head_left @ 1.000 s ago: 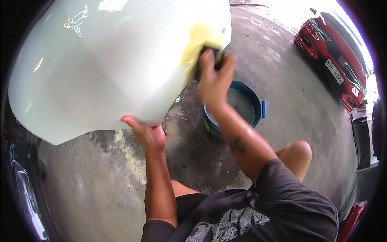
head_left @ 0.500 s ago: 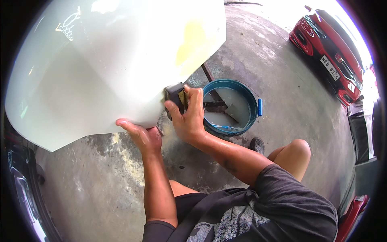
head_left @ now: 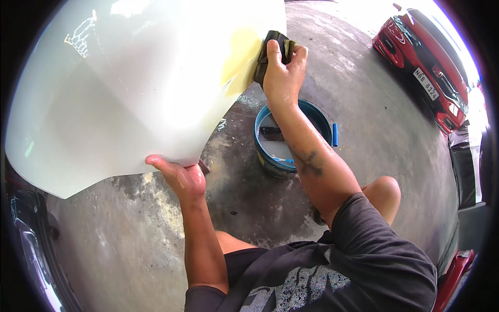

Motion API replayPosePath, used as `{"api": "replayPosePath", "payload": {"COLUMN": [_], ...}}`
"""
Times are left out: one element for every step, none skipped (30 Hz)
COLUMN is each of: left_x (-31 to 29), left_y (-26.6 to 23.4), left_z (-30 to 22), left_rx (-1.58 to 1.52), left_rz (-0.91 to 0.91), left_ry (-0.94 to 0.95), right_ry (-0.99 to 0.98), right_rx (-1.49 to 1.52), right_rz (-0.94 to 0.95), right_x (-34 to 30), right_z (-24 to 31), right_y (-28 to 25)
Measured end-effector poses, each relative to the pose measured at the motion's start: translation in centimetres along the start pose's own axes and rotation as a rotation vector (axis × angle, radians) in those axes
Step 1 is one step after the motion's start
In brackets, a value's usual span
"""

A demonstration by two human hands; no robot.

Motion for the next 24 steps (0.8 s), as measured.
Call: {"api": "replayPosePath", "payload": {"left_x": [0.2, 0.5, 0.6, 0.6, 0.5, 0.2, 0.0, -0.2, -0.4, -0.3, -0.3, -0.2, -0.1, -0.2, 0.0, -0.3, -0.6, -0.7, -1.0, -1.0, -1.3, -1.2, -0.8, -0.8], "left_y": [0.0, 0.2, 0.1, -0.4, -0.6, -0.2, 0.0, 0.0, -0.2, 0.0, 0.3, 0.5, 0.5, 0.8, 0.5, 0.4, 0.6, 0.7, 1.1, 1.2, 1.5, 1.8, 1.7, 2.0], "left_z": [0.1, 0.3, 0.6, 0.5, 0.3, 0.1, 0.4, 0.3, 0.3, 0.1, 0.0, -0.2, -0.3, -0.1, -0.2, -0.2, -0.4, -0.4, -0.5, -0.8, -0.6, -0.6, -0.9, -0.6], "left_rx": [-0.003, -0.014, -0.026, -0.032, -0.031, -0.025, -0.022, -0.01, 0.0, 0.003, 0.007, 0.011, 0.003, -0.009, -0.012, -0.001, 0.011, 0.022, 0.033, 0.047, 0.046, 0.051, 0.064, 0.07], "left_rz": [0.01, 0.023, 0.035, 0.049, 0.062, 0.044, 0.017, -0.016, -0.053, -0.042, -0.03, -0.018, -0.012, 0.004, 0.003, -0.008, -0.02, -0.032, -0.036, -0.046, -0.048, -0.048, -0.056, -0.056], "left_ry": [0.02, 0.039, 0.024, 0.012, -0.002, -0.017, -0.03, -0.029, -0.034, -0.011, 0.013, 0.037, 0.039, 0.03, 0.023, 0.01, -0.003, -0.016, -0.011, -0.003, -0.003, 0.019, 0.053, 0.074], "right_ry": [-0.023, -0.061, -0.093, -0.186, -0.245, -0.298, -0.348, -0.157, -0.037, 0.003, 0.042, 0.01, 0.082, -0.097, -0.203, -0.31, -0.277, -0.15, -0.018, 0.082, 0.064, 0.047, -0.022, -0.137], "right_rx": [-0.007, 0.018, 0.045, 0.057, 0.03, -0.005, -0.041, 0.094, -0.021, -0.049, -0.076, -0.033, 0.032, 0.153, 0.062, -0.021, -0.035, 0.028, 0.094, 0.03, 0.045, 0.066, 0.055, 0.07], "right_rz": [-0.033, 0.021, 0.075, 0.196, 0.2, 0.201, 0.201, 0.123, 0.061, 0.03, -0.001, -0.014, 0.061, 0.132, 0.19, 0.226, 0.247, 0.158, 0.071, 0.058, 0.031, 0.009, 0.029, 0.107], "right_x": [0.5, -1.5, -5.8, -10.4, -10.2, -10.1, -9.8, -5.6, -1.3, 1.3, 2.6, 0.9, -2.6, -6.9, -8.9, -10.9, -10.7, -7.5, -2.3, 2.4, 2.5, 2.6, -0.8, -5.2], "right_z": [0.2, 0.2, 0.1, 1.2, 1.2, 1.2, 1.2, -0.8, 0.0, 0.0, -0.1, -0.1, 0.0, -0.6, 0.6, 2.0, 2.0, 0.5, -1.7, -2.6, -2.9, -3.2, -2.3, -1.6], "right_y": [0.0, 0.2, 0.3, 0.7, 0.7, 0.4, 0.0, 0.1, -0.6, -0.7, -0.9, -1.1, -0.6, -0.2, 0.0, -0.4, -0.7, -0.9, -1.1, -1.5, -1.8, -1.9, -1.5, -1.5]}}
Point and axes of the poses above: each hand's wrist, its own x-axis towards the middle knuckle, its own y-axis out of the palm, z = x × y, the point moved 5 cm from there along x, towards the middle knuckle, and after that the axes turned 3 degrees about x, right-handed, at the moved point
